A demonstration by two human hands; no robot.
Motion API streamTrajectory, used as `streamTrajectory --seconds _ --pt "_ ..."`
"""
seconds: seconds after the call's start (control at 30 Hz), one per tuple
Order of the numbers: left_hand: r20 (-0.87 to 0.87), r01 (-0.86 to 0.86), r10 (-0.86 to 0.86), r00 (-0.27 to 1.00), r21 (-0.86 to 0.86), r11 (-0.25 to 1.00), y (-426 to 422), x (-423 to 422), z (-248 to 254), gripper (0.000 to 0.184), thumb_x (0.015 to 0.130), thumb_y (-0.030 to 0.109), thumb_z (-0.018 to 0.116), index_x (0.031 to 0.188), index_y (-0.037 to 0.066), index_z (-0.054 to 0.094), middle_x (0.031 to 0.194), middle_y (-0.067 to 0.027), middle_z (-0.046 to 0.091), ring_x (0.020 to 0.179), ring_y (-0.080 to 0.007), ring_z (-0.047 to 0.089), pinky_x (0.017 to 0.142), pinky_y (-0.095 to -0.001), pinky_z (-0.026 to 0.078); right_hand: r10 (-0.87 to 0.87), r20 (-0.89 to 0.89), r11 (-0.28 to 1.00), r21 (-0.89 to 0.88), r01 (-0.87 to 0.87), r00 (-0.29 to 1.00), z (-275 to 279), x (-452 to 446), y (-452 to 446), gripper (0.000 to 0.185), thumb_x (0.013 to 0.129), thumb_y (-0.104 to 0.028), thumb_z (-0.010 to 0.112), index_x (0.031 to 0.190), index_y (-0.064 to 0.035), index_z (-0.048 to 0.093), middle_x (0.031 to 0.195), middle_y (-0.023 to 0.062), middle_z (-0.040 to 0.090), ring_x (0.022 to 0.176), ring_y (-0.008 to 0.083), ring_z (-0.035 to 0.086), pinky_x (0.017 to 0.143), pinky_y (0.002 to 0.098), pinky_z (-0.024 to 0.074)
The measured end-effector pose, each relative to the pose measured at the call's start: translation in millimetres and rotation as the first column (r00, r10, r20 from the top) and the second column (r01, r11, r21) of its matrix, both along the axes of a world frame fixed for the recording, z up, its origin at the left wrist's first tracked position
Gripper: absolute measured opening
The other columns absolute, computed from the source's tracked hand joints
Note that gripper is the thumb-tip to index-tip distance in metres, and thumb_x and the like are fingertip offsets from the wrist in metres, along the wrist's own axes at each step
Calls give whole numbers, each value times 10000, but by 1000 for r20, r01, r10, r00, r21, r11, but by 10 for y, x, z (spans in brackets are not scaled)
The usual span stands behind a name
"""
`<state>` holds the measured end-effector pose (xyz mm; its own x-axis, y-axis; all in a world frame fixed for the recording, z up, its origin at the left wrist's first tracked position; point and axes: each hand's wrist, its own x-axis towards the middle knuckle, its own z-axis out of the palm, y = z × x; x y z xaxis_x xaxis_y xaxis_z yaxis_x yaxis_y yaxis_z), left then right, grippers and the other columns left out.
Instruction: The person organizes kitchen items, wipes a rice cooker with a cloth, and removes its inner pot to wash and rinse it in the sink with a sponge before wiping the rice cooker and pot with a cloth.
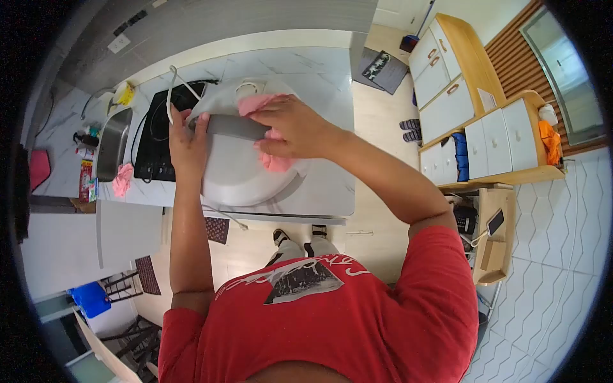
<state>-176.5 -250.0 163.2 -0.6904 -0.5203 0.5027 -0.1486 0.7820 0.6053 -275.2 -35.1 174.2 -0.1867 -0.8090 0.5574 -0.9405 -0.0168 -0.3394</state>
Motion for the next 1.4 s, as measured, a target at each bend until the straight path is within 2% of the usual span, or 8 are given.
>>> streamTrajectory --seconds 0.27,0.57,0.77,0.9,1.1,1.2,1.3,1.4 --pt "76 174 -177 981 43 984 -255 17 -24 738 795 443 630 1327 12 354 965 -118 614 922 -272 578 801 -335 447 -296 81 930 -204 306 952 -310 931 211 401 741 -234 650 1050 5 561 1134 171 541 1004 317 505 859 416 401" --pt "81 538 -573 815 260 802 -717 31 -55 565 928 314 444 1404 88 240 1044 -106 625 1002 -283 519 954 -345 331 -564 117 717 560 414 818 199 1185 -1187 751 741 -351 645 1228 139 350 1183 258 453 1099 377 463 879 477 403" --pt "-126 661 -658 743 -16 750 -837 -44 -387 708 829 129 580 1415 66 188 1110 -102 596 1024 -275 523 932 -373 358 -274 -196 931 190 311 941 -76 1744 -783 464 704 -223 674 1122 -48 572 1063 104 590 1021 246 555 829 405 463" --pt "-212 617 -604 768 -7 787 -631 36 -500 766 814 106 608 1424 69 145 1114 -104 590 1028 -280 522 930 -350 373 -651 1 751 -150 643 759 -177 1720 -442 194 685 -101 652 877 -71 650 947 83 627 911 254 594 765 412 469" --pt "-459 588 -378 804 520 620 -556 196 -577 654 873 91 506 1422 77 151 1195 -105 524 1000 -263 515 873 -328 414 -307 261 894 -251 371 915 -579 2262 -1271 160 768 -130 649 661 -30 584 696 117 557 623 263 521 569 348 415" --pt "-615 626 -133 777 737 254 -835 541 -127 588 905 73 438 1423 119 163 1226 -99 486 967 -234 534 804 -335 468 -151 924 980 186 66 -351 -798 2360 -1402 521 907 -523 381 1021 -72 616 608 37 538 547 158 491 522 300 413" --pt "-607 603 112 787 795 71 -1207 1187 222 545 890 41 418 1392 125 221 1163 -78 504 779 -146 533 606 -262 489 382 511 838 -542 56 -770 -1056 2338 -1764 561 880 -578 368 1208 -145 507 688 54 531 604 155 492 600 323 427" --pt "-608 632 241 756 775 -29 -1814 1855 98 493 874 12 387 1342 115 272 974 -50 518 585 -75 389 427 -165 327 541 389 744 -636 208 -746 -810 2111 -2244 489 896 -507 399 1251 -176 458 802 64 533 670 160 508 661 342 434"
